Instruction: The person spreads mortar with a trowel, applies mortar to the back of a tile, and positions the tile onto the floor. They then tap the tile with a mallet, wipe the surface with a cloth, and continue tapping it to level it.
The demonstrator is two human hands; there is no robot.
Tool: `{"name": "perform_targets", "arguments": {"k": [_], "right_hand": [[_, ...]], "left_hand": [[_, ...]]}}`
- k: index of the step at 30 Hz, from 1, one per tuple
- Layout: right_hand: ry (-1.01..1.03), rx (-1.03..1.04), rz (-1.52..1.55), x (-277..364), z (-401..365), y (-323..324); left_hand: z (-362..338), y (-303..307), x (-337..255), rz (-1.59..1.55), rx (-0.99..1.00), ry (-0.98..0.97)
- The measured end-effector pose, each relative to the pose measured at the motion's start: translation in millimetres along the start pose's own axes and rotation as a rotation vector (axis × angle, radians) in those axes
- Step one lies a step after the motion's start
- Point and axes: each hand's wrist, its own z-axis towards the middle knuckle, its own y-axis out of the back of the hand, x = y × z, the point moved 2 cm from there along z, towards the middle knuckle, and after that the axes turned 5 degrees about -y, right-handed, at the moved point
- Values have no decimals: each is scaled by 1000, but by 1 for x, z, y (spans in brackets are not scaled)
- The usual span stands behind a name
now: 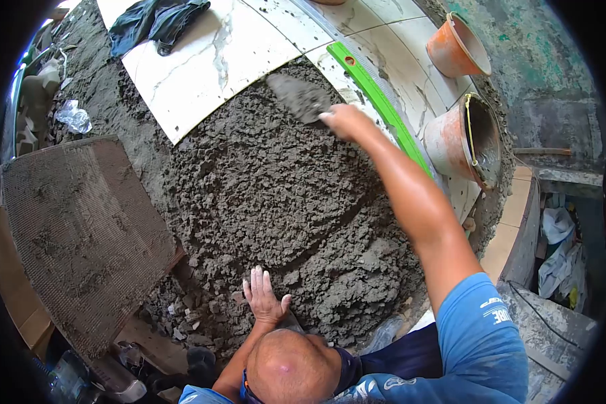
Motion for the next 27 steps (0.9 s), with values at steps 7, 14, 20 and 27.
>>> {"name": "perform_targets", "arguments": {"k": [7,14,20,27], "right_hand": [[-268,304,907,25,-33,-10],[411,258,84,137,-118,-121],[128,82,35,55,-96,-75],[-269,-102,131,-70,-131,-49]], "left_hand": [[-3,-5,1,36,22,-11],[1,-5,-1,37,-4,-21],[1,-3,-2,32,-2,-17],[3,-4,-3,65,-47,-79]]}}
